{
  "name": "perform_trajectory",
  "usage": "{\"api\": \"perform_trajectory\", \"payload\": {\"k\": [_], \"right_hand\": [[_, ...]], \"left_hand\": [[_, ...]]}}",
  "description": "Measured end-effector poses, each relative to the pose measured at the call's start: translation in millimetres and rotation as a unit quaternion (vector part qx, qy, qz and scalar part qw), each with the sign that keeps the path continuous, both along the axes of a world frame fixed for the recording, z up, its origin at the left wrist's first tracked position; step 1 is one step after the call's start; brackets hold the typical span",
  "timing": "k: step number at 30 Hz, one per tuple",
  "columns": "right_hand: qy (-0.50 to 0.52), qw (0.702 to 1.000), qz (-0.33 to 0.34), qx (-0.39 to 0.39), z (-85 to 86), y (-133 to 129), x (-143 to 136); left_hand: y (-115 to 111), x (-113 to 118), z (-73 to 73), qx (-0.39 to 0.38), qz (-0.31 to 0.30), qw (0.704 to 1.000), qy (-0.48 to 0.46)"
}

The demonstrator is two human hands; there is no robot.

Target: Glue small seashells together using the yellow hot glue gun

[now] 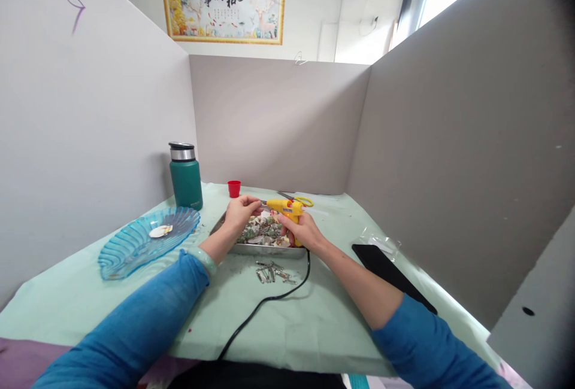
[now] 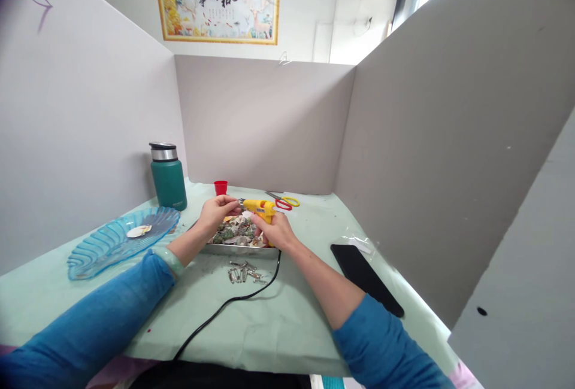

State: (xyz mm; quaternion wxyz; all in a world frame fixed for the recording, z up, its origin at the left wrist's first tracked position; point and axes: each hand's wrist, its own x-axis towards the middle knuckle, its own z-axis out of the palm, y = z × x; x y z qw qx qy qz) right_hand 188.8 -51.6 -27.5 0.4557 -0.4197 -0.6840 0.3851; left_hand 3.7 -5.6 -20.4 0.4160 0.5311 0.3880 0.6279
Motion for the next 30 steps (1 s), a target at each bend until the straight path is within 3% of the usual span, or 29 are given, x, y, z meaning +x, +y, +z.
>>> {"api": "perform_trajectory", "payload": {"k": [30], "right_hand": [[-0.007, 1.000, -0.003, -0.012, 3.2, -4.0, -0.7]], "left_hand": [[0.2, -0.4, -0.7, -0.007, 0.000, 1.000, -0.001]]}}
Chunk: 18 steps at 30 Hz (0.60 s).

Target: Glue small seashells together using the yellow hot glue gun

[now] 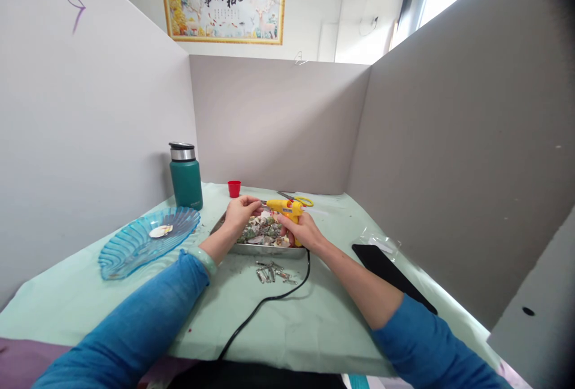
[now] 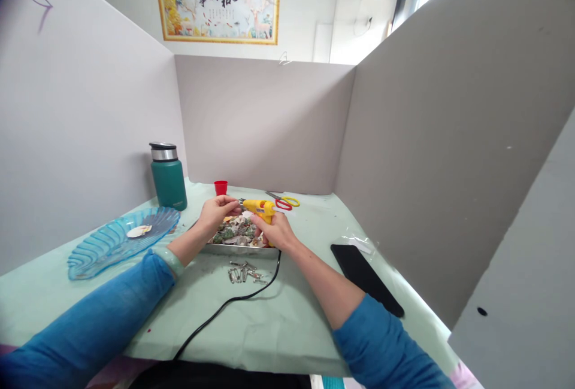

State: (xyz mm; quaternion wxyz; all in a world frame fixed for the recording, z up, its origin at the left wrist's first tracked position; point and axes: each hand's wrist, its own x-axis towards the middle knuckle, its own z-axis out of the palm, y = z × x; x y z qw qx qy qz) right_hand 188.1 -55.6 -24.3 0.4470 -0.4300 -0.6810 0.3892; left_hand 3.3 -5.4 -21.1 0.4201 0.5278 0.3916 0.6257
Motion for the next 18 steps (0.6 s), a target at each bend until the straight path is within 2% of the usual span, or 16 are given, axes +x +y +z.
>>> {"api": "perform_trajectory", "payload": {"k": [18], "right_hand": [[0.007, 1.000, 0.002, 0.015, -1.2, 0.3, 0.0]], "left_hand": [[-3.1, 0.7, 2.1, -0.004, -0.004, 1.000, -0.003]]}}
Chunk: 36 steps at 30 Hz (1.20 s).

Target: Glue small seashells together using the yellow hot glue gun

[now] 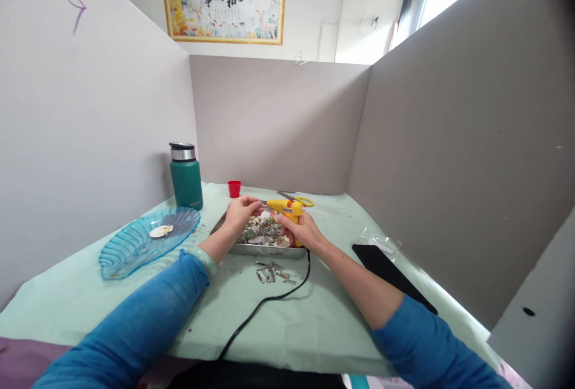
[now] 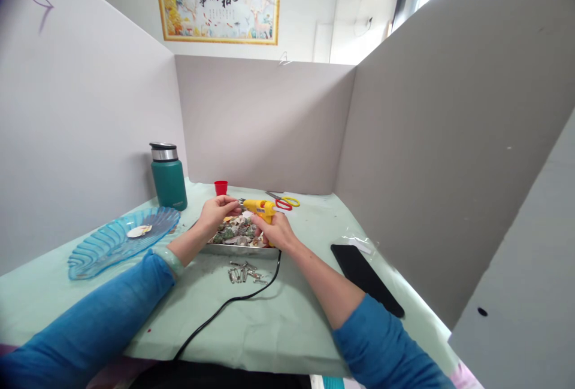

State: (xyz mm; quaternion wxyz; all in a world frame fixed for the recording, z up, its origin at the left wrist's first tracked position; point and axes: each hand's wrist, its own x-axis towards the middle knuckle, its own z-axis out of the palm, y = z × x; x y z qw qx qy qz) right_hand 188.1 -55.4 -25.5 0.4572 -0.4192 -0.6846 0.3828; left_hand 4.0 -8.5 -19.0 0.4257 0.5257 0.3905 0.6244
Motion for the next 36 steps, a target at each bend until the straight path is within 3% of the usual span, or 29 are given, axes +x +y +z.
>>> {"api": "perform_trajectory", "payload": {"k": [18, 28, 36], "right_hand": [[-0.006, 1.000, -0.021, -0.006, 3.1, -2.8, -1.0], [0.026, 0.994, -0.102, -0.008, -6.3, 8.9, -1.7], [0.099, 0.981, -0.167, 0.019, -12.4, 17.8, -5.8]], "left_hand": [[0.4, 0.1, -0.8, -0.001, -0.002, 1.000, 0.004], [1.0, 0.1, -1.7, 0.001, -0.004, 1.000, 0.012], [-15.1, 6.9, 6.7, 0.032, -0.082, 0.996, 0.026]]}}
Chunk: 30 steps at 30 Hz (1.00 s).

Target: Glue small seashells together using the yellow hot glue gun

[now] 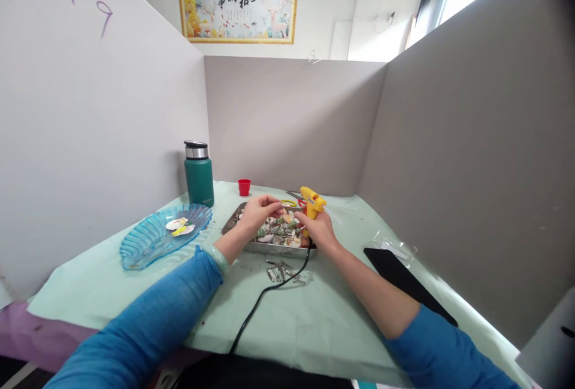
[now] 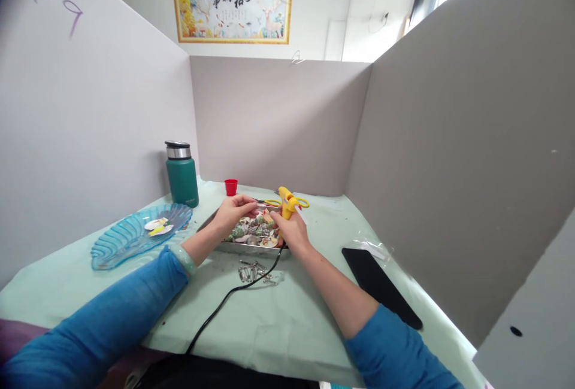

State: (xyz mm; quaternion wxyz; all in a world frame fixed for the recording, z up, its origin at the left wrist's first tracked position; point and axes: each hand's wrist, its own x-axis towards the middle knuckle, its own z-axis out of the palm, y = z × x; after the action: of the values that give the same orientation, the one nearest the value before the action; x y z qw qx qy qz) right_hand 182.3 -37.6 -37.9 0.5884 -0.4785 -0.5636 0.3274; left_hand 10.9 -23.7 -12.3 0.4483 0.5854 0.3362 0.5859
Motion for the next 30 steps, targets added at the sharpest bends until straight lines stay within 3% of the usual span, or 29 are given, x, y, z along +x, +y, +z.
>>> {"api": "perform_trajectory", "payload": {"k": [4, 14, 18, 21, 23, 26, 30], "right_hand": [[0.015, 0.999, 0.028, -0.021, 6.4, -6.8, -4.0], [0.060, 0.998, 0.024, -0.013, 2.7, -3.8, -5.5], [0.072, 0.997, -0.006, -0.012, 0.2, -0.9, -5.5], [0.077, 0.997, 0.002, -0.002, -1.8, 1.3, -5.2], [0.077, 0.997, 0.006, 0.001, -2.6, 2.3, -4.9], [0.078, 0.997, 0.004, 0.000, -2.6, 2.3, -4.8], [0.072, 0.997, 0.001, -0.005, -1.1, 0.2, -5.3]], "left_hand": [[-8.4, 6.9, -0.5, 0.004, -0.045, 0.999, 0.016], [-1.4, 4.4, -7.1, -0.021, -0.049, 0.998, 0.046], [7.0, -6.0, -8.3, 0.000, 0.029, 0.983, 0.184], [9.2, -8.8, -7.6, 0.064, 0.118, 0.934, 0.332], [6.3, -12.3, 0.0, 0.097, 0.127, 0.914, 0.374], [-4.1, -35.5, 26.4, 0.116, 0.109, 0.910, 0.384], [-18.7, -111.0, 66.1, 0.057, 0.119, 0.861, 0.491]]}}
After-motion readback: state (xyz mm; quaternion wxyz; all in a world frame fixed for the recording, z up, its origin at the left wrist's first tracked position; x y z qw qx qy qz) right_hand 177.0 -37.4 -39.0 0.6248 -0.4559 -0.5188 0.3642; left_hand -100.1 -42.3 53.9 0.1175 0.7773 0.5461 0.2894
